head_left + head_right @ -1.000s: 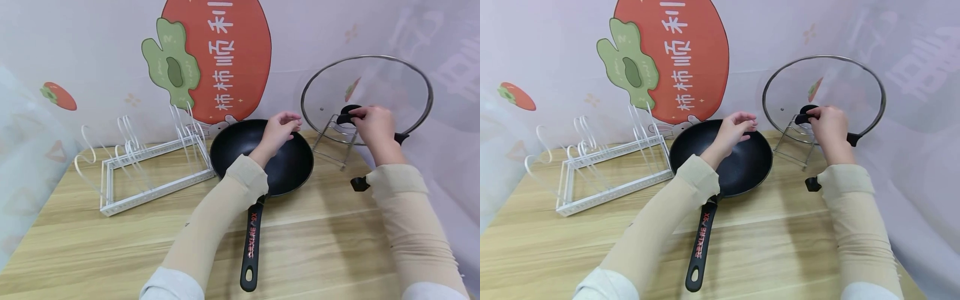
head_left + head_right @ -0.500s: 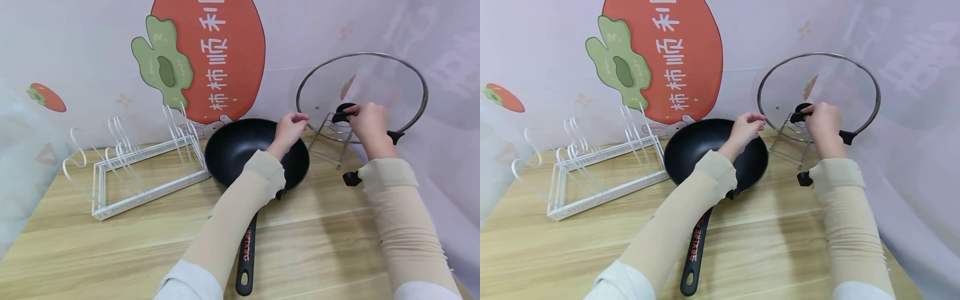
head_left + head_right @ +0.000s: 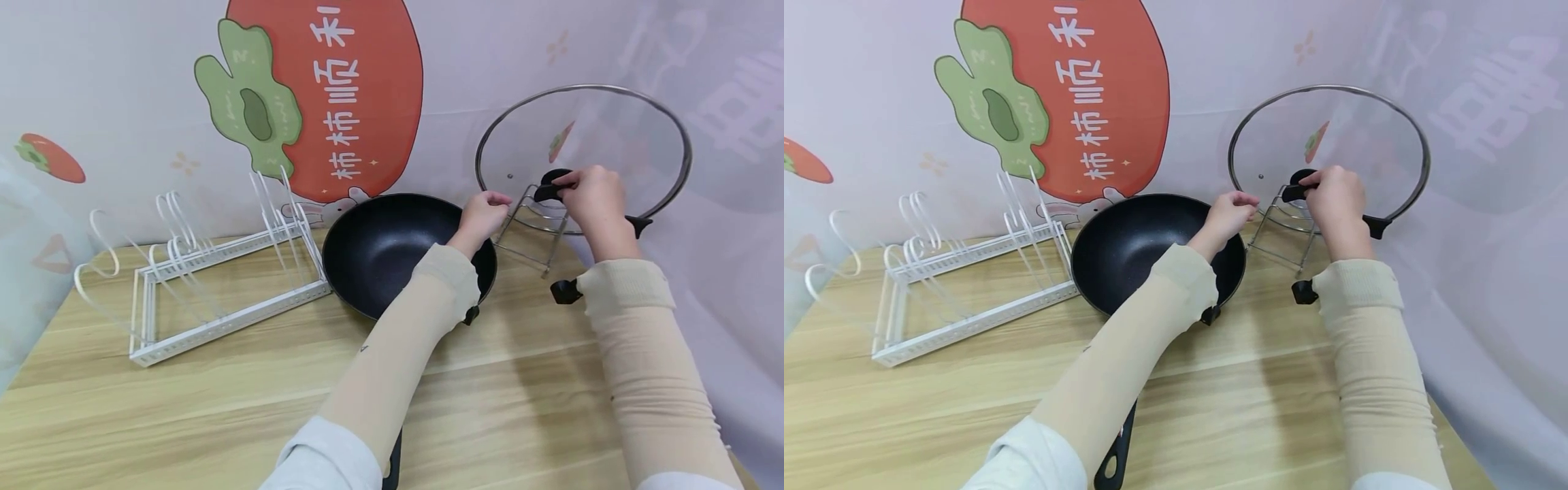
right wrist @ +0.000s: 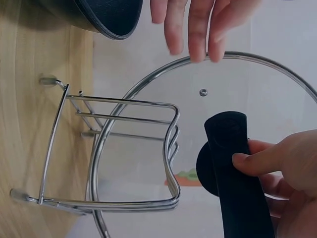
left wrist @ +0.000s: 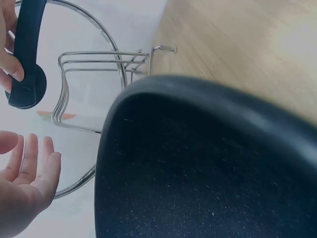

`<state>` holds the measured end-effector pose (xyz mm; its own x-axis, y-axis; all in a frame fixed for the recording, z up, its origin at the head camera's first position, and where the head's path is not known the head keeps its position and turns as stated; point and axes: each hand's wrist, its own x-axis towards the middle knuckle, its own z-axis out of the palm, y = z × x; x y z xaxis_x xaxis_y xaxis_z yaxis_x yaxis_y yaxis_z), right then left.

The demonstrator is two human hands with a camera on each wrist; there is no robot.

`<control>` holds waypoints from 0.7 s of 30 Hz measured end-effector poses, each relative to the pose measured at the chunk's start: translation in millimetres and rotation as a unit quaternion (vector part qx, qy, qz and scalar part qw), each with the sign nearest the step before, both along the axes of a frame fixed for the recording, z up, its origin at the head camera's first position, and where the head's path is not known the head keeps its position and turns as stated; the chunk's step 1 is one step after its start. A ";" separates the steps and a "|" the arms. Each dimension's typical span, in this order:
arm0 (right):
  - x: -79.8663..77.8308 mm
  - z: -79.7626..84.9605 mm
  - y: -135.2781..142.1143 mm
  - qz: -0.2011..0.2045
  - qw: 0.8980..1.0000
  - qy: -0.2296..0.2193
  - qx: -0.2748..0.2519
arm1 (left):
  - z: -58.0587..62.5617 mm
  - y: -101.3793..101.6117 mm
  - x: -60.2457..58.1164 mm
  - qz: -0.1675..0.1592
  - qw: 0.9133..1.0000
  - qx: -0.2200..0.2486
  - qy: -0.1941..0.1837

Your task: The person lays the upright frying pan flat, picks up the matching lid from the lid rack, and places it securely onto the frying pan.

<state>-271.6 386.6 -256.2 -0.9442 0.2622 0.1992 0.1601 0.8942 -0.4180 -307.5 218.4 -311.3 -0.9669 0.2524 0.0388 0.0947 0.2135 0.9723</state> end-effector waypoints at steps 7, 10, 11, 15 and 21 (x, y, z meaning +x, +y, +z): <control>1.4 1.0 -1.7 -0.003 1.000 -0.008 -0.004 | 5.8 6.9 -0.1 0.003 0.999 -0.036 -0.032; 1.9 1.6 -2.6 -0.001 1.000 -0.014 -0.004 | 6.9 8.8 -0.3 0.001 0.998 -0.047 -0.041; 1.9 2.0 -2.7 -0.001 1.000 -0.018 -0.004 | 7.4 9.3 -0.7 -0.002 0.998 -0.047 -0.043; 1.7 6.0 -2.6 -0.003 1.000 -0.028 -0.009 | 10.7 11.4 -2.8 -0.031 0.998 -0.046 -0.043; -0.7 10.9 -2.6 -0.003 1.000 -0.027 -0.003 | 11.3 16.7 -6.9 -0.064 0.995 -0.046 -0.053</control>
